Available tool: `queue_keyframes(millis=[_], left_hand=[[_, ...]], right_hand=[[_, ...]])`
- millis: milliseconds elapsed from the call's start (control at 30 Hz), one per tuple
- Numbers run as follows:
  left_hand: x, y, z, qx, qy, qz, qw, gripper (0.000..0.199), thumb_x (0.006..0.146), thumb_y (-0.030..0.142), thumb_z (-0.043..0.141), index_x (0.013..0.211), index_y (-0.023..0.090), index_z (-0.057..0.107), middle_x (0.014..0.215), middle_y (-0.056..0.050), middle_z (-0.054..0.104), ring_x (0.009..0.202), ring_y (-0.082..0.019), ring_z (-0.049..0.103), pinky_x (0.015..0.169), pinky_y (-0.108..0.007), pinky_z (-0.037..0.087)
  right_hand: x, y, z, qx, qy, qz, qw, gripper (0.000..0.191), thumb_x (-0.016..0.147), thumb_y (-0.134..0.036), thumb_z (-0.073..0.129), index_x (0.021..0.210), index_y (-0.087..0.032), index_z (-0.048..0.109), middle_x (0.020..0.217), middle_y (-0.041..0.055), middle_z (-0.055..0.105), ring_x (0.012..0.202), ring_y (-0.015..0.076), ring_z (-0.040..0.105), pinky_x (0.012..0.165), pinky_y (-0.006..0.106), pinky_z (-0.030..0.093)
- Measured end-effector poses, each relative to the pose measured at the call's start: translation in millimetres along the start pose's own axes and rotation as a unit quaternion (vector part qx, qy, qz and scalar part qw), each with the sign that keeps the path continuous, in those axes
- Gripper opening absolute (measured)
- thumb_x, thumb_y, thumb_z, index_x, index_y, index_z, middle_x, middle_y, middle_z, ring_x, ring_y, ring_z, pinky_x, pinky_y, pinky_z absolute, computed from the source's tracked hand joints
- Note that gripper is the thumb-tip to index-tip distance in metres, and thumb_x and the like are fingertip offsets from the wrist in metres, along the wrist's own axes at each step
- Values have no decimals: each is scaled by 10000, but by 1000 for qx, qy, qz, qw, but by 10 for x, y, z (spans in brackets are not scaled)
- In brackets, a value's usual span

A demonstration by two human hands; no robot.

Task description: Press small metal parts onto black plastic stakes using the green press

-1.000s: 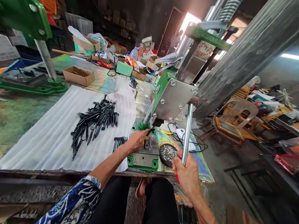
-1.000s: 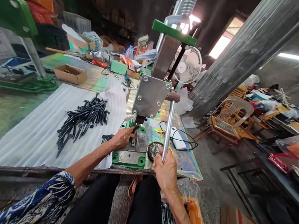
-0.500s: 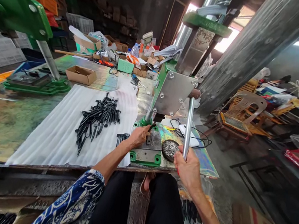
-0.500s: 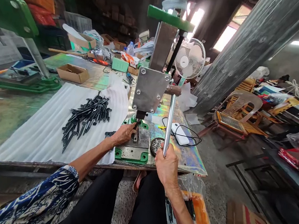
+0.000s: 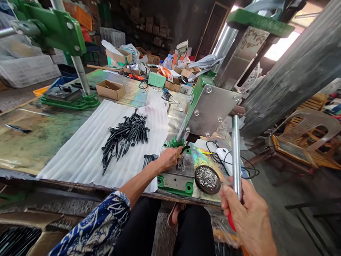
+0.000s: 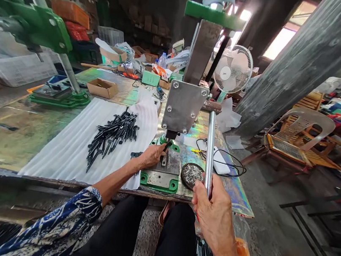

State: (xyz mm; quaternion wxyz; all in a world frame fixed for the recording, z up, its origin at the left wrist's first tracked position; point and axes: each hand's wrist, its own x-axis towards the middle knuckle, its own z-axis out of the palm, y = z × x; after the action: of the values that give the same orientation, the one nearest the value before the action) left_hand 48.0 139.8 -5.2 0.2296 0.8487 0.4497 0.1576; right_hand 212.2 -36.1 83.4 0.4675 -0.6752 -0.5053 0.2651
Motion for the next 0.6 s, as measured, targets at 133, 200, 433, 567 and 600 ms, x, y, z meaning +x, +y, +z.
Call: queue_keyframes(millis=[133,200,433,567,600], left_hand=[[7,17,-1,5,7,-18,1000,287,841,111,440,1117,157,500,975,-94,678,849,-198,629,752,-283,461],[12,8,-1,-27,20,-39,999,273,832,99,438,1089,159,512,880,-70,681,786,-183,633,722,-272,468],[-335,-246,-196,-240,147,-144,949,192,881,232,388,992,167,530,728,-17,645,534,-125,585,547,-248,479],[-691,-572,-284,-6,67,-233,970,171,842,235,448,893,155,591,802,-69,682,754,-187,653,667,-272,485],[-757,-644,-271,46,38,-251,966,168,832,232,459,869,153,603,842,-88,690,834,-207,656,707,-278,481]], right_hand=[[-2,-75,-2,3,-1,20,1000,302,766,-461,589,913,-204,533,538,-30,548,415,141,484,350,233,418],[6,-95,-3,5,1,24,1000,334,741,-475,599,909,-195,529,548,-19,557,425,143,495,357,237,430],[28,15,-21,27,-10,49,998,444,728,-519,645,990,-175,543,647,21,609,460,139,505,374,236,443],[30,4,-27,22,-5,62,998,447,699,-528,642,968,-182,552,634,26,608,462,150,509,371,244,438],[32,-11,-27,13,-3,61,998,436,690,-526,640,948,-185,556,611,21,597,457,153,506,371,248,436]])
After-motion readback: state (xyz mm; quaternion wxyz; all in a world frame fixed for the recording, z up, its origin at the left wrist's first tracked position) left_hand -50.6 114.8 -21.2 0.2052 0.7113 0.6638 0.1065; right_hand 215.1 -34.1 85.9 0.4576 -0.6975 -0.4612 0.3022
